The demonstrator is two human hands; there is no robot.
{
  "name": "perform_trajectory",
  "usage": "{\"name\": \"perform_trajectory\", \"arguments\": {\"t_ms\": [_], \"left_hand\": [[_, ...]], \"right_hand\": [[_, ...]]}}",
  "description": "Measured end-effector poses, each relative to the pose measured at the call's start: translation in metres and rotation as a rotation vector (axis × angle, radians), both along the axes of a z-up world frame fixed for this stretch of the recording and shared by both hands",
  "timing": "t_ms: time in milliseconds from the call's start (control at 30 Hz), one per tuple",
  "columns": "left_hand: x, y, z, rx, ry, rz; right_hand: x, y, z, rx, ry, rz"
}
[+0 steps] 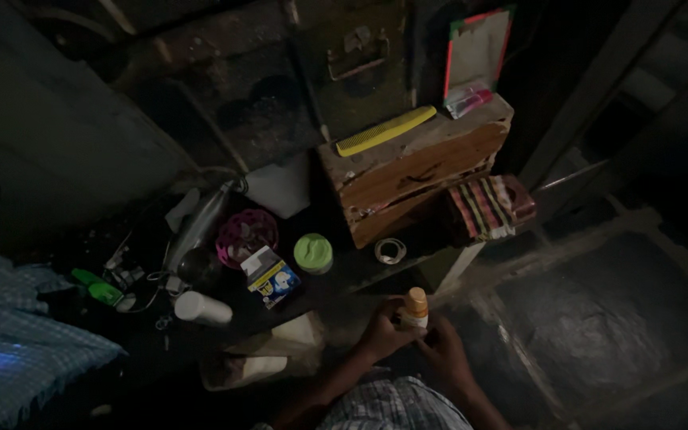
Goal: The person organizes items on a cluttered table and inside a small wooden drawer unit. They place a yellow comb and a bottle on top of the unit, then open the drawer to place a white cylindrical container inside. Finally, they pick up a green-lidded jar and place it on a wall-mounted shelf.
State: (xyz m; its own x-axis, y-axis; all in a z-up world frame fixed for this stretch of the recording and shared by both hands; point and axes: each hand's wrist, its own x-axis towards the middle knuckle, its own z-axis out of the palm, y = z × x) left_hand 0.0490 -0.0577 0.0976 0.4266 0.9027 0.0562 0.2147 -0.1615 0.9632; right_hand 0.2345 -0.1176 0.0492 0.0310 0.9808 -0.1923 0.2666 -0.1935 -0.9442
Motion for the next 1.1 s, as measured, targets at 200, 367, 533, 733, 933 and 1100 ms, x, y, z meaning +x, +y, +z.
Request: {"name": "perform_trajectory", "arguments": {"t_ms": [200, 367, 533, 733, 933, 1100], "left_hand": [[-0.014, 0.011, 0.009, -0.034, 0.004, 0.01], [-0.028, 0.031, 0.005, 0.035, -0.07, -0.056], [-0.053, 0.061, -0.035, -0.082, -0.165, -0.09], [-0.08, 0.074, -0.088, -0.447, -0.402, -0.049], [-0.11, 0.093, -0.066, -0.333, -0.328, -0.126], [-0.12, 0.099, -0.034, -0.328, -0.351, -0.136]], "right_hand": [[-0.023, 0.01, 0.036, 0.039, 0.086, -0.035], [-0.027, 0.023, -0.01, -0.046, 0.098, -0.07], [-0.029, 0.052, -0.031, 0.037, 0.155, -0.199], [-0.021, 0.084, 0.008, 0.182, 0.158, -0.284], [-0.016, 0.114, 0.041, 0.181, 0.111, -0.47], [-0.024, 0.139, 0.095, 0.398, 0.012, -0.476]]}}
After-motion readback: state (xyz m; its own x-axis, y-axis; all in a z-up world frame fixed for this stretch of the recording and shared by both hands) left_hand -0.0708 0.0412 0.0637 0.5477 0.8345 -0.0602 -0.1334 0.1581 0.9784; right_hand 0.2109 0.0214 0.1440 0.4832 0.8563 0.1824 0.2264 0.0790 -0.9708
